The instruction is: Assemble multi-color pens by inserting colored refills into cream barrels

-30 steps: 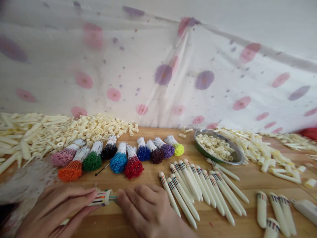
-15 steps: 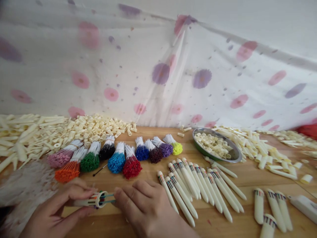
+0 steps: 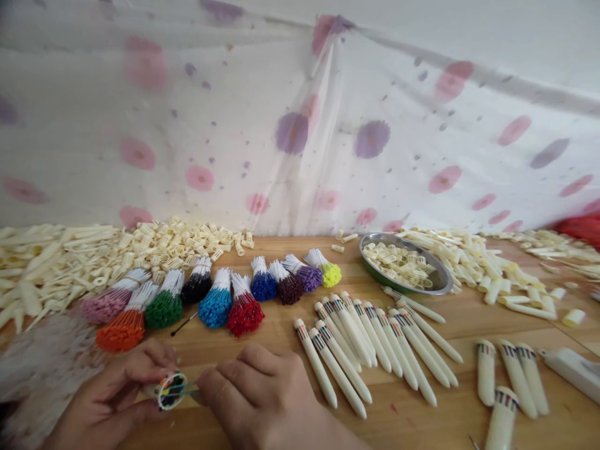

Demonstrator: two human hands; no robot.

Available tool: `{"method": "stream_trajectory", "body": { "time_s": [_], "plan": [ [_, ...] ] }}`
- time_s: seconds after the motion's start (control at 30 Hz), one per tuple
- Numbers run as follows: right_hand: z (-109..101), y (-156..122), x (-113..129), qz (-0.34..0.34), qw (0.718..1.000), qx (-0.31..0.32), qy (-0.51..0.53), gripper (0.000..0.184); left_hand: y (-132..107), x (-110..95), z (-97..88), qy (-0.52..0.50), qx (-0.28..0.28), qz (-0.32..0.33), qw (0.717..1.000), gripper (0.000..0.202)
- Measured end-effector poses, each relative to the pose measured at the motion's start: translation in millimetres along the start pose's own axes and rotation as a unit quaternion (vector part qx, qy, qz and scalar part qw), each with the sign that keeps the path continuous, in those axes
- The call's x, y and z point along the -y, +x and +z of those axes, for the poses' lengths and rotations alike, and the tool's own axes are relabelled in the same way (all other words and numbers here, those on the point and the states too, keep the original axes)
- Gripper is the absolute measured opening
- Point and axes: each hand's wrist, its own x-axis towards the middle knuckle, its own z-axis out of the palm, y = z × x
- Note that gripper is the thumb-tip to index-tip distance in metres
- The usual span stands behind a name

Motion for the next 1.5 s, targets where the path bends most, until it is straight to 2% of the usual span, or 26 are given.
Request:
{"method": "stream_trajectory", "body": {
  "time_s": [0.5,0.67,0.83,0.97,1.1,1.13,1.2,1.33,1.4,1.5],
  "plan": [
    [6.4,-6.6,-2.1,-0.022,0.999,-0.027,-0.006,0.025,0.6,-2.1,2.1,0.022,-0.011,0.012,1.000,0.021],
    [7.6,-6.8,-2.4,-0.022,0.999,-0.032,-0.015,0.023,0.9,-4.9,2.0,0.070,-0.018,0.042,0.997,0.015],
    [9.7,-7.3,-1.4,-0.014,0.999,-0.039,0.003,0.019,0.8,-7.6,2.3,0.092,-0.031,0.064,0.993,0.021],
    [10.1,-7.7,-7.4,0.033,0.998,-0.032,0.034,0.015,4.8,-10.6,2.7,0.101,-0.057,0.018,0.993,0.014],
    [7.8,-9.0,-29.3,0.179,0.983,-0.047,0.012,0.013,8.8,-8.5,-3.1,0.090,-0.110,-0.026,0.989,0.011],
    [7.5,-9.6,-35.7,0.220,0.975,-0.024,0.003,0.013,9.7,-7.9,-5.8,0.086,-0.121,-0.042,0.988,0.013],
    [8.6,-11.3,-46.4,0.284,0.956,0.070,-0.015,0.011,12.5,-8.5,-12.1,0.069,-0.157,-0.081,0.982,0.017],
    [23.3,-17.0,-52.9,0.313,0.905,0.278,-0.081,0.009,22.1,-18.8,-31.6,0.017,-0.240,-0.117,0.964,0.024],
    [35.8,-21.7,-51.6,0.305,0.885,0.331,-0.116,0.005,26.7,-25.5,-46.3,0.027,-0.288,-0.113,0.951,0.025],
    [52.7,-29.4,-51.1,0.303,0.876,0.343,-0.152,0.002,29.3,-33.0,-73.1,0.076,-0.324,-0.131,0.934,0.029]
  ]
}}
